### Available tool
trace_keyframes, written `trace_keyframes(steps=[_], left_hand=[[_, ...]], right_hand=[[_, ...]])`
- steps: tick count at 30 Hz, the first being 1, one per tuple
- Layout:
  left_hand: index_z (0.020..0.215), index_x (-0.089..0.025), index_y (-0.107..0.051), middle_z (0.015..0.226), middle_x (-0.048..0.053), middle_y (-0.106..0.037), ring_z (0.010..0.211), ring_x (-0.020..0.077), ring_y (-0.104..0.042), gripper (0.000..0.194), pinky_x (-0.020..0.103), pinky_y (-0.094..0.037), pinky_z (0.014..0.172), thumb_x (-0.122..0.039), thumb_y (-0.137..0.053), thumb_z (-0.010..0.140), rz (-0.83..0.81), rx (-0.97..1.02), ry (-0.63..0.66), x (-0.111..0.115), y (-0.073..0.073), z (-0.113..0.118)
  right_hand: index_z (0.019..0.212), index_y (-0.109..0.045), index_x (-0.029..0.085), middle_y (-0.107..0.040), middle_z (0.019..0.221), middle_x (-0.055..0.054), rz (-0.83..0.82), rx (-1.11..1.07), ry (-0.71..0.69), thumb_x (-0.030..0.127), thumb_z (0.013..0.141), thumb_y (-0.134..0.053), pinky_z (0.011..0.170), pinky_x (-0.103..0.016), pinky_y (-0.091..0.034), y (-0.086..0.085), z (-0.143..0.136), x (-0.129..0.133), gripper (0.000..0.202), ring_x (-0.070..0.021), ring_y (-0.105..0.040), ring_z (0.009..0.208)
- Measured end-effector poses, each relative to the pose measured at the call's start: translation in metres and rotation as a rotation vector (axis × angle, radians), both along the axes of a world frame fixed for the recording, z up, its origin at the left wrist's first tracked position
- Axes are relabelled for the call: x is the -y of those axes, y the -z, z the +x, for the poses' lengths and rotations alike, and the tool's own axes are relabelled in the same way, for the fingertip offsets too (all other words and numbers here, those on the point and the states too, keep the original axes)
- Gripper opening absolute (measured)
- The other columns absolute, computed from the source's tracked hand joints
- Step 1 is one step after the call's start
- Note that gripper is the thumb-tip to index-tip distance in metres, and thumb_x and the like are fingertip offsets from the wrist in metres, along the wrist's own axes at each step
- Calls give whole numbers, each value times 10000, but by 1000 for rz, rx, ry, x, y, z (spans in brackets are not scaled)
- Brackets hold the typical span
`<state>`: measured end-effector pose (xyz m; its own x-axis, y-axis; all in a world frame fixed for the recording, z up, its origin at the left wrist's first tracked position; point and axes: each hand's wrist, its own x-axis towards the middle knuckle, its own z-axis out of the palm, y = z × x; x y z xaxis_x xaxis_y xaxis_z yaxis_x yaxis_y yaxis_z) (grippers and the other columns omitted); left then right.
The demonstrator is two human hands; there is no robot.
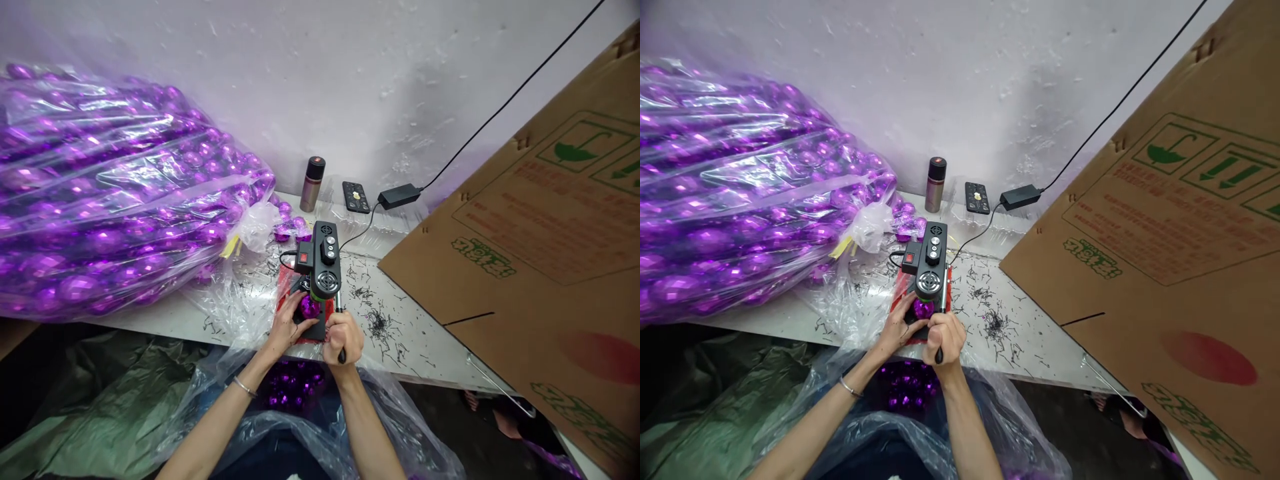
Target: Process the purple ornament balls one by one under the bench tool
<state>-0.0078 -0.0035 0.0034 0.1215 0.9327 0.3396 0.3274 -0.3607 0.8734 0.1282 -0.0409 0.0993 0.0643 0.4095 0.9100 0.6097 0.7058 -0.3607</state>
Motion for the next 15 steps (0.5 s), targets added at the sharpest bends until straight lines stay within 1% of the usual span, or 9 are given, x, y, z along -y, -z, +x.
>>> trace_keyframes(steps=[2,4,6,7,9,11,12,13,15], left_hand=[[1335,-227,-633,1360,136,-690,1363,339,-588,616,564,-448,1163,-443,-833,794,1,7,0,-1,-1,0],[1324,-232,-640,1362,137,-688,1357,345,-592,621,571,-443,1167,-445,-846,779,-2,16,-6,-3,-2,1],[1327,-232,-635,1364,139,-684,1338,344,-607,632,566,-454,1159,-451,-850,775,-4,31,-23,-3,-3,2],[1338,-231,-625,1362,139,-684,1323,340,-619,636,559,-468,1148,-456,-842,785,-4,40,-36,-1,-4,1],[1363,-233,-605,1349,139,-690,1286,333,-648,634,545,-502,1119,-475,-814,816,11,45,-76,11,-3,-2],[1393,-241,-585,1344,145,-691,1269,335,-662,643,536,-522,1105,-501,-785,841,51,13,-89,33,1,-7],[1406,-244,-579,1342,151,-693,1267,340,-665,663,532,-530,1102,-521,-781,838,79,-18,-67,48,6,-10],[1416,-247,-575,1338,156,-696,1263,344,-669,694,523,-539,1098,-545,-783,825,106,-58,-19,64,12,-12],[1420,-253,-585,1313,163,-713,1233,354,-690,775,492,-577,1064,-606,-801,765,131,-150,123,96,27,-16]], right_hand=[[701,-482,224,-536,637,14,-78,-78,-2,117,985,-391,548,-279,-400,-20,-2,2,317,-123,-534,578],[699,-495,220,-525,633,13,-175,-128,-18,109,984,-412,568,-289,-410,-40,-4,3,317,-127,-543,598],[686,-488,217,-506,630,15,-230,-148,-26,117,991,-424,569,-289,-400,-55,-5,4,328,-120,-519,593],[678,-481,216,-498,629,17,-242,-151,-29,119,994,-427,569,-288,-396,-59,-5,4,335,-116,-509,592],[671,-470,215,-495,632,18,-237,-148,-40,109,993,-428,577,-282,-400,-61,-4,5,342,-113,-506,601],[678,-466,215,-507,646,15,-228,-135,-53,88,988,-424,596,-279,-419,-58,-4,6,337,-114,-520,623],[685,-467,215,-514,652,14,-223,-126,-57,77,984,-421,604,-278,-427,-55,-4,7,332,-116,-528,631],[691,-468,215,-519,656,13,-214,-116,-57,68,979,-419,608,-278,-431,-52,-4,7,327,-118,-535,637],[698,-470,216,-522,654,13,-195,-102,-50,59,972,-420,603,-278,-430,-47,-5,8,320,-122,-547,637]])
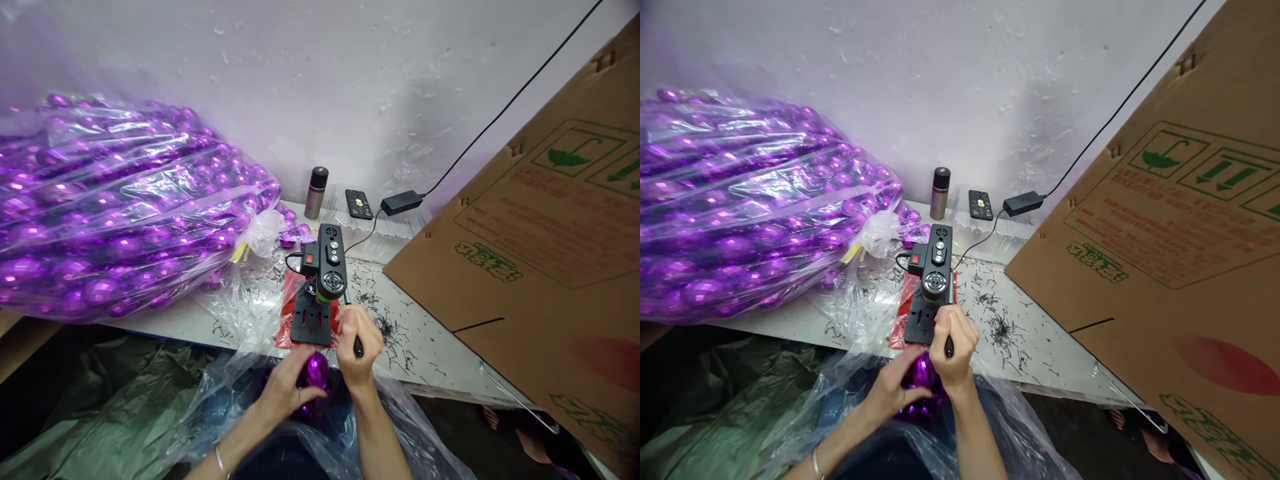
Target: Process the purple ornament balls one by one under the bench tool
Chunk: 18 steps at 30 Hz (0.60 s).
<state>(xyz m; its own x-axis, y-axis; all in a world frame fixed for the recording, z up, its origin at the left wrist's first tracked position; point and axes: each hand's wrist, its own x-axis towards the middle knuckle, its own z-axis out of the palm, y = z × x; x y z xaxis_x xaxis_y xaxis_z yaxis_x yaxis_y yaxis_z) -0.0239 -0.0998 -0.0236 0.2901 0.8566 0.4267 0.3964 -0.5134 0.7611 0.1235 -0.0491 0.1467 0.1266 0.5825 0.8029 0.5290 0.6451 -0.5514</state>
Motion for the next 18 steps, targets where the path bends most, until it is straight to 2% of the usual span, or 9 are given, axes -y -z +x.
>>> trace_keyframes(steps=[3,5,8,11,12,14,16,17,18], left_hand=[[1451,-271,-566,1311,168,-717,1189,362,-715,856,459,-629,981,-616,-825,712,-36,-135,99,33,20,1],[1516,-266,-488,1340,177,-701,1199,357,-710,928,447,-633,967,-589,-834,718,-26,-142,99,38,22,3],[1519,-230,-473,1286,170,-727,1151,320,-738,898,403,-638,954,-550,-826,757,57,-69,88,27,1,1],[1331,-230,-642,1103,103,-786,1004,249,-782,509,333,-653,897,-453,-751,886,196,-23,28,4,-39,-16],[1270,-237,-673,1064,85,-788,984,227,-781,364,323,-649,898,-391,-700,941,254,-19,-45,-6,-53,-27],[1220,-247,-684,1094,75,-766,1046,203,-752,235,343,-614,971,-262,-603,1000,370,-40,-314,-26,-80,-56],[1243,-217,-664,1263,119,-689,1252,245,-650,273,431,-508,1122,-261,-631,976,487,-72,-696,-46,-99,-97],[1295,-178,-630,1387,162,-607,1373,293,-551,377,492,-417,1193,-311,-674,946,519,-67,-896,-56,-106,-121],[1372,-128,-566,1508,213,-485,1468,341,-432,534,543,-320,1240,-376,-700,919,530,-47,-1069,-65,-109,-146]], right_hand=[[701,-471,215,-534,655,11,26,8,10,50,966,-423,596,-272,-427,3,-1,1,316,-124,-562,638],[702,-476,212,-539,658,10,29,16,15,47,967,-420,593,-267,-428,2,-1,0,317,-122,-564,637],[710,-505,207,-549,660,9,24,35,1,60,974,-420,585,-257,-440,0,3,-1,314,-119,-568,634],[901,-624,190,-672,887,-52,-35,-17,-49,166,956,-566,605,-259,-509,8,7,3,83,-138,-636,734],[1046,-638,190,-688,1042,-87,-59,-86,-49,215,930,-636,613,-266,-537,15,7,7,119,-142,-651,763],[1313,-549,215,-637,1268,-122,-75,-330,23,263,904,-693,613,-279,-572,35,1,21,437,-97,-612,672],[1366,-506,226,-683,1086,-61,-76,-525,124,245,961,-605,584,-250,-556,59,-13,40,417,-89,-594,621],[1335,-530,208,-685,906,-18,-133,-531,124,236,989,-550,559,-228,-534,70,-23,48,347,-89,-580,575],[1275,-578,196,-686,840,-12,-268,-465,58,245,1006,-517,576,-233,-543,79,-34,53,280,-97,-598,578]])
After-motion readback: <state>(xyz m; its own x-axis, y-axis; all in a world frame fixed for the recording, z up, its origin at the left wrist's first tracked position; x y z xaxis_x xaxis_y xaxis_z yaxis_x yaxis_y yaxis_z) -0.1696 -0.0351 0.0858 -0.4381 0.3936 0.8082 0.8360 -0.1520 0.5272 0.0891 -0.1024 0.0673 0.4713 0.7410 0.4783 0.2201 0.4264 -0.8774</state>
